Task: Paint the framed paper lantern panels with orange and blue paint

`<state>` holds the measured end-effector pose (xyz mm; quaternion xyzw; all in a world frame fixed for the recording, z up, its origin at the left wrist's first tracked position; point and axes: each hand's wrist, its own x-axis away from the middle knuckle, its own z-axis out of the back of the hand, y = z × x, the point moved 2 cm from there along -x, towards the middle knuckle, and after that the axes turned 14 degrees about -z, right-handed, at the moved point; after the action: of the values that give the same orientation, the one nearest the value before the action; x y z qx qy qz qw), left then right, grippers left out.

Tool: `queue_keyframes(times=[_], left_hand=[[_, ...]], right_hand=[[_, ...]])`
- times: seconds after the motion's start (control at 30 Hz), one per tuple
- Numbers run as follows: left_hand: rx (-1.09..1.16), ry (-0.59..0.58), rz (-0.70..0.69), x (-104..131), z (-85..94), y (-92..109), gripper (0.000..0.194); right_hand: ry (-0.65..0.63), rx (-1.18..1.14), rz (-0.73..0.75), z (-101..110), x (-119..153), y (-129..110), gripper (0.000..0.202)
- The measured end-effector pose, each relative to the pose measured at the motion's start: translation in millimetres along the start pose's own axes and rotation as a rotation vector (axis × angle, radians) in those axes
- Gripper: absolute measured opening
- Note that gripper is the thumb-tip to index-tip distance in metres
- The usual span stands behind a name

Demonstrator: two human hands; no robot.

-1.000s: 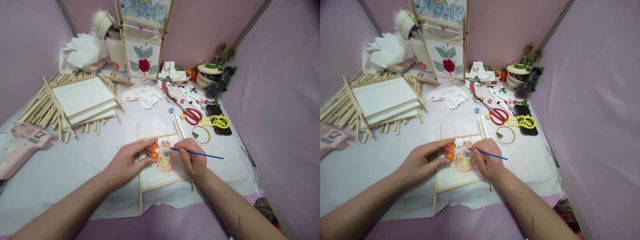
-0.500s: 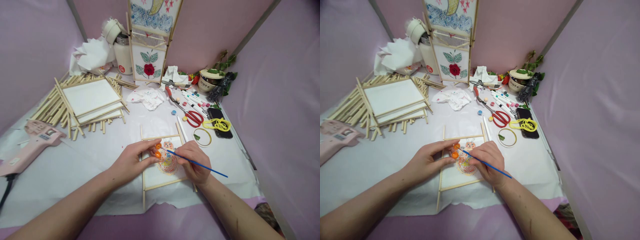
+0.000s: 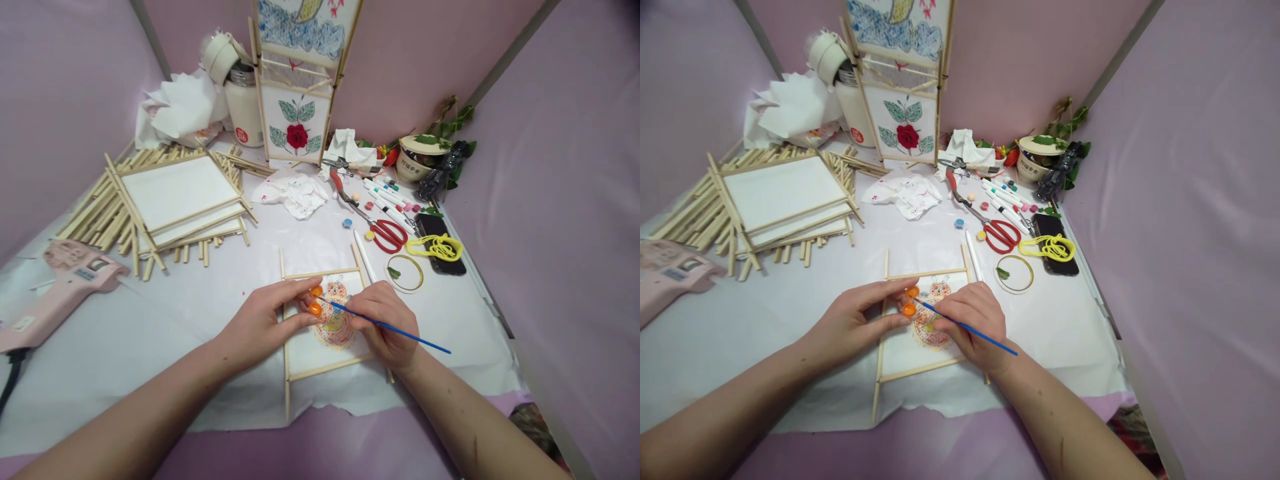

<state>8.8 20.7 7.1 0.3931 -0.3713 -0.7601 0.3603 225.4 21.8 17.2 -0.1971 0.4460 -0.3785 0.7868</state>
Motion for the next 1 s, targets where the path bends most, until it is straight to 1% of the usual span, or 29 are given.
queue_keyframes(times=[0.07,0.13,0.17,0.23,0.27,0.33,0.37,0.43,0.5,0.6,0.67,1.0], left_hand=[[0.002,-0.003,-0.001,0,-0.1,0,0.048],[0.010,-0.003,0.000,0,-0.3,1,0.047],[0.016,-0.003,0.002,-1,-0.3,1,0.047],[0.027,0.000,0.006,-1,-0.4,1,0.047],[0.030,0.000,0.007,-1,-0.5,1,0.047],[0.033,-0.001,0.010,0,-0.5,1,0.047],[0.034,-0.002,0.012,0,-0.4,1,0.047],[0.039,-0.003,0.013,0,-0.1,1,0.047],[0.051,-0.002,0.011,-1,0.4,1,0.047],[0.062,-0.005,0.011,-2,1.1,2,0.047],[0.060,-0.008,0.011,-3,1.4,3,0.047],[0.040,-0.007,0.018,-3,1.0,3,0.046]], right_hand=[[0.017,-0.018,-0.015,1,2,1,0.015],[0.061,-0.063,-0.040,4,3,-1,0.015],[0.091,-0.091,-0.065,7,2,-2,0.015],[0.131,-0.123,-0.164,13,-3,-5,0.016],[0.129,-0.121,-0.233,16,-7,-7,0.017],[0.062,-0.057,-0.370,18,-16,-7,0.019],[0.036,-0.021,-0.398,17,-21,-7,0.019],[0.026,0.028,-0.382,12,-29,-3,0.021],[0.057,0.074,-0.319,4,-33,3,0.022],[0.060,0.104,-0.215,-10,-30,13,0.020],[0.041,0.101,-0.184,-16,-27,17,0.019],[0.051,0.160,-0.196,-18,-28,21,0.019]])
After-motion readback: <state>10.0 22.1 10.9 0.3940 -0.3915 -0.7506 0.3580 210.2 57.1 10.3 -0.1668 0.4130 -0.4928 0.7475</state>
